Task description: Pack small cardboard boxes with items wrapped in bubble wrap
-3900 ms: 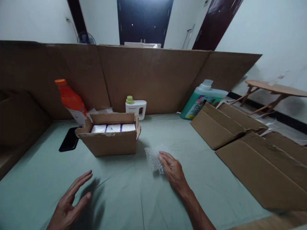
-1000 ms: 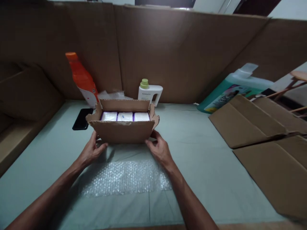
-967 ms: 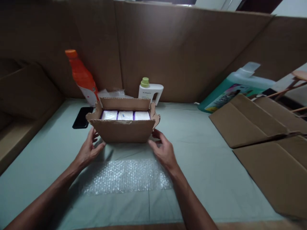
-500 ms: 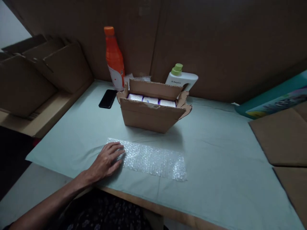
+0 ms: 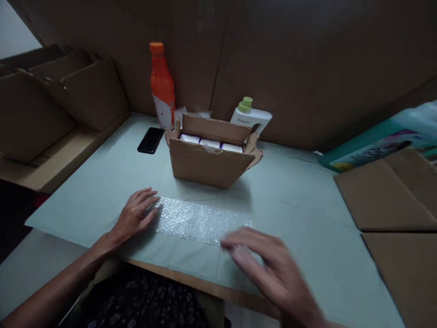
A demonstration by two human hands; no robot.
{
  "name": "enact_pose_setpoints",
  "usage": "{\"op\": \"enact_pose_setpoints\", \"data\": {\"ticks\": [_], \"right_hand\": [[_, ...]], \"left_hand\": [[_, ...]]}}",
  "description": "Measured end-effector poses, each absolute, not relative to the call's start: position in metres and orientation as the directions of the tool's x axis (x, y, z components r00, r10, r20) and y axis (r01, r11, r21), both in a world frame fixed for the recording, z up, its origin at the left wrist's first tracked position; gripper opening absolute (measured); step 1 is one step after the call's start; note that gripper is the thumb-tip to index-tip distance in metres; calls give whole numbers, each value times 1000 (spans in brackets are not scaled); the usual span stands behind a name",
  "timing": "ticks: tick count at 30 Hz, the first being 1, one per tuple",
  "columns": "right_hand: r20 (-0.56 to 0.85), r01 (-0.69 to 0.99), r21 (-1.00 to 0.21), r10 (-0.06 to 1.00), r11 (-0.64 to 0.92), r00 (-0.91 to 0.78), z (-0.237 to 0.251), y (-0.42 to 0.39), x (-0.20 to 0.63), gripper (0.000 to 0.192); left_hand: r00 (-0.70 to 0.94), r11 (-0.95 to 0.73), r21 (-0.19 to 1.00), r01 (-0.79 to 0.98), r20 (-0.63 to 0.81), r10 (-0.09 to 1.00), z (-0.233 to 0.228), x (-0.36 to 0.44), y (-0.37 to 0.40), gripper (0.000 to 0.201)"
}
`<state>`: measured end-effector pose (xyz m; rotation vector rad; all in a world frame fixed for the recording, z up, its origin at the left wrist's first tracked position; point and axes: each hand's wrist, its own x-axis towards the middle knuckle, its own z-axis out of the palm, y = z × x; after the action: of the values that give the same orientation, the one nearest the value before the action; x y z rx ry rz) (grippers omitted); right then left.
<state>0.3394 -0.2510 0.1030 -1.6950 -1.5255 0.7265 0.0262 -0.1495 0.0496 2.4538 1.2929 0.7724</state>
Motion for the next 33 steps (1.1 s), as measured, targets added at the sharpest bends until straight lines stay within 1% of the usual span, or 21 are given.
{"op": "enact_pose_setpoints", "data": {"ticks": [2,4,5,6,8,9,11,12,14,16,17,19,21,22,24,27,29,31,33], "right_hand": [[95,662,-741,993,114,-64,101,-238,321,29],[103,742,-610,956,277,-273,93,-227,301,39],[98,771,-540,935,337,-340,87,-225,295,42],[99,792,-484,923,370,-371,81,-226,293,43],[118,828,-409,922,383,-368,69,-236,307,41],[131,845,-393,932,363,-339,65,-244,321,38],[166,885,-383,962,266,-218,63,-260,358,28],[186,901,-383,973,202,-139,65,-264,376,25],[220,907,-411,975,96,-3,76,-259,402,26],[255,874,-485,962,42,95,90,-235,410,31],[262,842,-539,955,26,138,96,-218,408,37],[220,753,-657,948,-31,231,103,-177,397,48],[138,672,-733,944,-106,300,103,-142,385,54],[101,648,-748,942,-139,319,101,-130,380,54],[65,637,-749,937,-182,344,94,-121,376,49],[50,628,-751,930,-206,365,87,-140,377,41],[33,619,-759,937,-202,347,88,-160,381,38],[29,627,-754,943,-197,331,92,-180,383,39],[93,671,-721,935,-174,342,94,-198,379,45]], "left_hand": [[452,-535,434,725,285,845,46,27,-139,32],[486,-547,412,729,251,837,41,31,-131,34],[502,-558,405,725,245,830,39,32,-129,34],[509,-565,399,722,246,825,36,33,-128,34],[510,-566,393,725,246,824,31,31,-128,32],[507,-562,396,726,243,827,29,28,-128,31],[497,-555,425,716,249,832,28,24,-126,33],[483,-547,453,704,260,836,30,23,-123,36],[443,-520,537,665,276,853,38,27,-112,45],[387,-456,653,605,260,885,50,39,-93,56],[355,-411,717,563,239,904,57,49,-81,62],[304,-319,836,447,193,933,68,71,-58,77],[301,-272,901,336,171,938,72,92,-42,85],[315,-267,915,302,169,934,72,101,-37,84],[345,-265,924,275,162,925,69,110,-38,76],[376,-226,935,274,112,920,65,105,-54,64],[405,-200,930,307,63,912,68,93,-67,59],[382,-215,903,371,62,922,73,80,-78,60],[299,-263,850,456,133,945,78,69,-91,68]]}}
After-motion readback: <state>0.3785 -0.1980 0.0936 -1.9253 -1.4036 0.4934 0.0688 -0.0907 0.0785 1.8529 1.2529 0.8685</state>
